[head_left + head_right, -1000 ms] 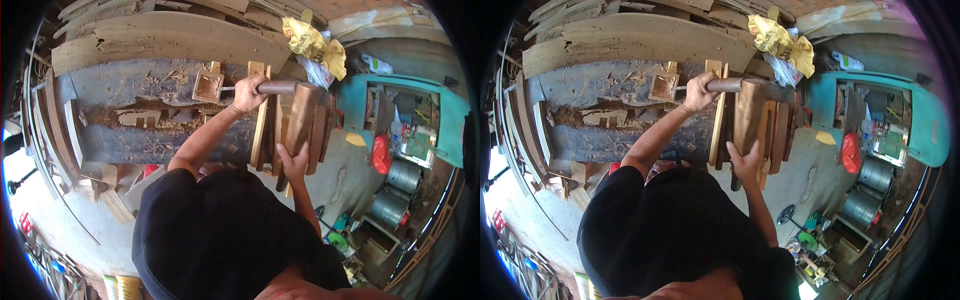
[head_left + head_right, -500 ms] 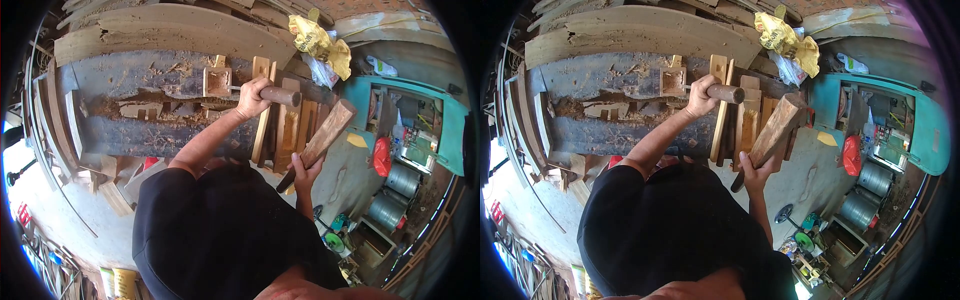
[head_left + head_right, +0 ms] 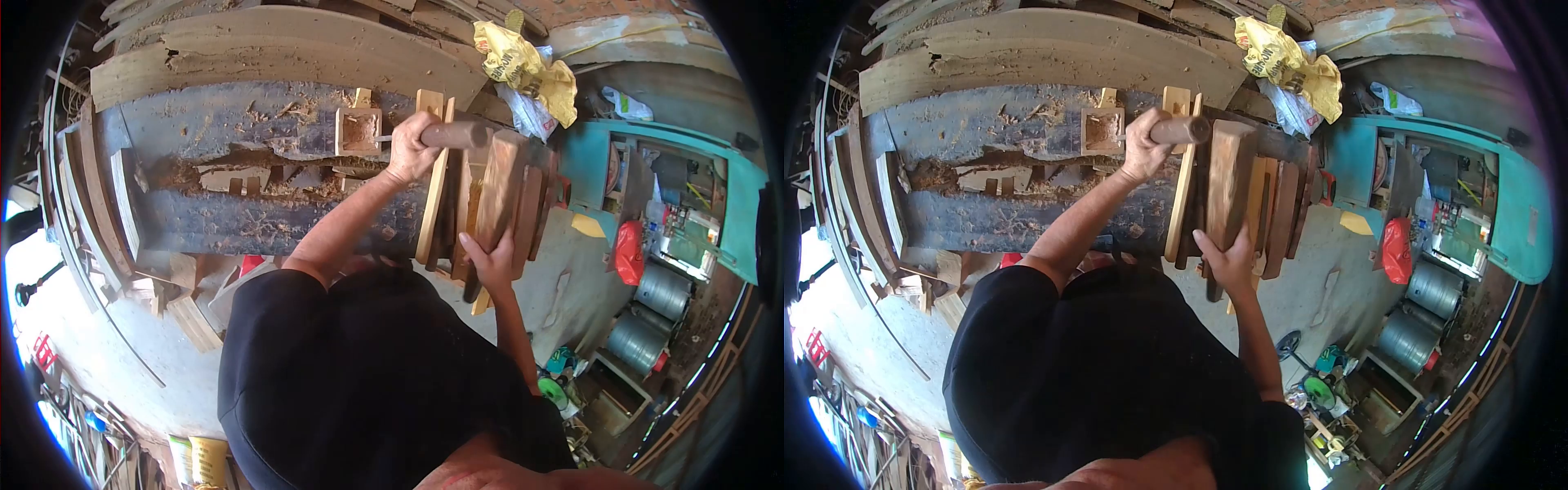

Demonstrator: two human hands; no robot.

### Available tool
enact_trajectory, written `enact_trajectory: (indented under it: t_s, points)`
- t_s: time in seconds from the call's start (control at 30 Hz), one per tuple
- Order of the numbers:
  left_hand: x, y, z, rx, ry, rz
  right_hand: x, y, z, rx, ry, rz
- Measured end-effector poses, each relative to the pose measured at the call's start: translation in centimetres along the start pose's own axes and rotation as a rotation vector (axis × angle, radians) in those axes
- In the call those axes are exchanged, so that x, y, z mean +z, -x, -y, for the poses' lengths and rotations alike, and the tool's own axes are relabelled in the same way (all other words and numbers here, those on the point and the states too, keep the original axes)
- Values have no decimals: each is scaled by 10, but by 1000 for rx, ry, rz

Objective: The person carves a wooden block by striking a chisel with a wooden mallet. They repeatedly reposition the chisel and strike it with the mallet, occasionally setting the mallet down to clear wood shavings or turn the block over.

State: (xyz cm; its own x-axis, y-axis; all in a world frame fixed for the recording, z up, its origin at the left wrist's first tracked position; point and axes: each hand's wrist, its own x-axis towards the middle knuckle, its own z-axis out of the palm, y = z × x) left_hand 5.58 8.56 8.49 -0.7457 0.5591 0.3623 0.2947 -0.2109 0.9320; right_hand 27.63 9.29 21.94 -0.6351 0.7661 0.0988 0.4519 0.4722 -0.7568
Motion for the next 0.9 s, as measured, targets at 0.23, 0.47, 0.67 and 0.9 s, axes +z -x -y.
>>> enact_trajectory:
  t_s: [0.23,0.47,0.67,0.9]
  points:
    - [-3,-5,7,-62,-7,13,-20,-25,41,-400,-397,-143]
    - [7,-15,11,10,-121,40,-7,-15,14,313,-115,21]
    - [8,11,10,52,-121,173,-30,-19,-7,-490,5,-86]
    - [0,11,10,55,-183,215,-29,-12,14,122,-398,-152]
